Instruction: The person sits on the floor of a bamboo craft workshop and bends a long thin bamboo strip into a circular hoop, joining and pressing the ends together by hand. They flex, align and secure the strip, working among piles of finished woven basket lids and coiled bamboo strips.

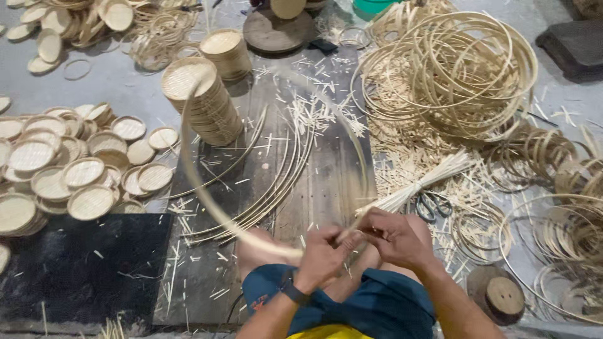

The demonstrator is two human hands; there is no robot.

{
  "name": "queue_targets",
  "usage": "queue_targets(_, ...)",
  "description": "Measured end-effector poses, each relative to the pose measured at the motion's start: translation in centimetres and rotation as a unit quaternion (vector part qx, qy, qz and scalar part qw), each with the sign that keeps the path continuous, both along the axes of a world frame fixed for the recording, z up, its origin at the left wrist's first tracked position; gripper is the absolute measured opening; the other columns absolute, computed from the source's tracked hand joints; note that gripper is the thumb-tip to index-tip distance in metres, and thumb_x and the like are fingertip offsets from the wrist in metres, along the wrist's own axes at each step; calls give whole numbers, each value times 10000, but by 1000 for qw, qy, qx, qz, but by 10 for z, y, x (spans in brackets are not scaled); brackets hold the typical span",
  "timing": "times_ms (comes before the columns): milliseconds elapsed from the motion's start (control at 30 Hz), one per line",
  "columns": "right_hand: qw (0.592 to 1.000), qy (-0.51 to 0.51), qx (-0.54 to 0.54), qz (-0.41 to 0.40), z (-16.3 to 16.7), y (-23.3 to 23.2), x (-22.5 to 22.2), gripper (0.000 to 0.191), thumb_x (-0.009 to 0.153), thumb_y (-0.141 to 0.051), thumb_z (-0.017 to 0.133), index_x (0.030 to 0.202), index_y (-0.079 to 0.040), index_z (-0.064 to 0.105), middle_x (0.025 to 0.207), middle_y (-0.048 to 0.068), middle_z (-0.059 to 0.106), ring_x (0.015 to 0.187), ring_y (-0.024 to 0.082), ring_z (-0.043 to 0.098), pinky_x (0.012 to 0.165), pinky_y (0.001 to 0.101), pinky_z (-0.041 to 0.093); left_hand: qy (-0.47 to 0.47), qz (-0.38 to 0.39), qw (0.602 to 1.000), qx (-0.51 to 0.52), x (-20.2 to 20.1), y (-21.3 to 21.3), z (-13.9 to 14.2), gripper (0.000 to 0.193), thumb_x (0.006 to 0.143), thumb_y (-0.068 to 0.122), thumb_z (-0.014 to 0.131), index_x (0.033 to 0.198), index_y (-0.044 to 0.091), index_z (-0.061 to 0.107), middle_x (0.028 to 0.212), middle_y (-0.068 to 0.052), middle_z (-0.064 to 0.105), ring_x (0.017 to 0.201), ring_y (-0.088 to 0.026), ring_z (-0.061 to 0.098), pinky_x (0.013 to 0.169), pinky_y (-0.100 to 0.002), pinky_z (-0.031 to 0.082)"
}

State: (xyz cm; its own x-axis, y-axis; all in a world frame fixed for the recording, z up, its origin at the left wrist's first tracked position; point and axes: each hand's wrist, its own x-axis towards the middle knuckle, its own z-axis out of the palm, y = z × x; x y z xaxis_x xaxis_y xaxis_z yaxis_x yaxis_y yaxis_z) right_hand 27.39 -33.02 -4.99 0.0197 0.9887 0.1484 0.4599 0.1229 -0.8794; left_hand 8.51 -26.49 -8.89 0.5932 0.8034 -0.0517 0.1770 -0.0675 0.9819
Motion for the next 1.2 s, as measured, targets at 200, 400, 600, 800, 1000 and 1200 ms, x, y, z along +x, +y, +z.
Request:
queue_targets(200, 974, 46, 212, -71, 50, 20, -37, 219, 825, 88, 741, 1008, -28, 704, 871, 77, 675, 780, 167, 692, 671, 274, 554, -357, 163, 913, 108, 3, 7, 52, 213, 874, 76, 802, 977, 33, 621, 838, -32, 677, 755, -82, 634, 649, -244, 507)
queue_targets(400, 946, -150, 235, -168, 19, 51, -23, 165, 778, 59, 626, 892, -57, 650, 815, 99, 616, 752, 279, 641, 679, 382, 517, -414, 108, 868, -253, 8, -2, 34, 271, 1031, 114, 758, 838, 85, 570, 593, 50, 509, 455, -31, 427, 395, -210, 319)
queue_targets(600, 961, -157, -25, -225, 6, 20, 19, 77, 828, -103, 708, 900, -80, 700, 747, 137, 654, 704, 370, 648, 632, 468, 517, -161, 46, 957, -238, 3, -17, 1, 118, 934, 172, 685, 914, 57, 704, 632, -5, 647, 460, -61, 465, 408, -225, 327)
queue_targets(800, 898, -338, 273, -66, 48, -20, 6, 409, 817, -402, 775, 1032, -59, 719, 964, 65, 673, 952, 266, 656, 847, 413, 520, -113, 116, 972, -168, 16, 8, -5, 249, 981, 251, 693, 937, 15, 760, 660, 22, 598, 510, -36, 469, 444, -215, 344)
queue_targets(1000, 745, -627, 211, 90, 74, 15, 18, 272, 873, -374, 696, 890, -104, 668, 878, 2, 619, 894, 186, 614, 773, 353, 485, -197, 33, 963, -183, 28, -3, 8, 243, 950, 243, 687, 994, 20, 775, 712, 40, 655, 584, -20, 499, 490, -204, 354)
queue_targets(1200, 721, -642, 233, 113, 44, 25, 25, 512, 822, -567, 630, 747, -61, 641, 721, 52, 608, 719, 220, 612, 621, 349, 459, -100, -94, 952, -275, 25, 22, 26, 713, 987, 661, 380, 779, 55, 691, 553, 21, 515, 407, -89, 421, 371, -252, 299)
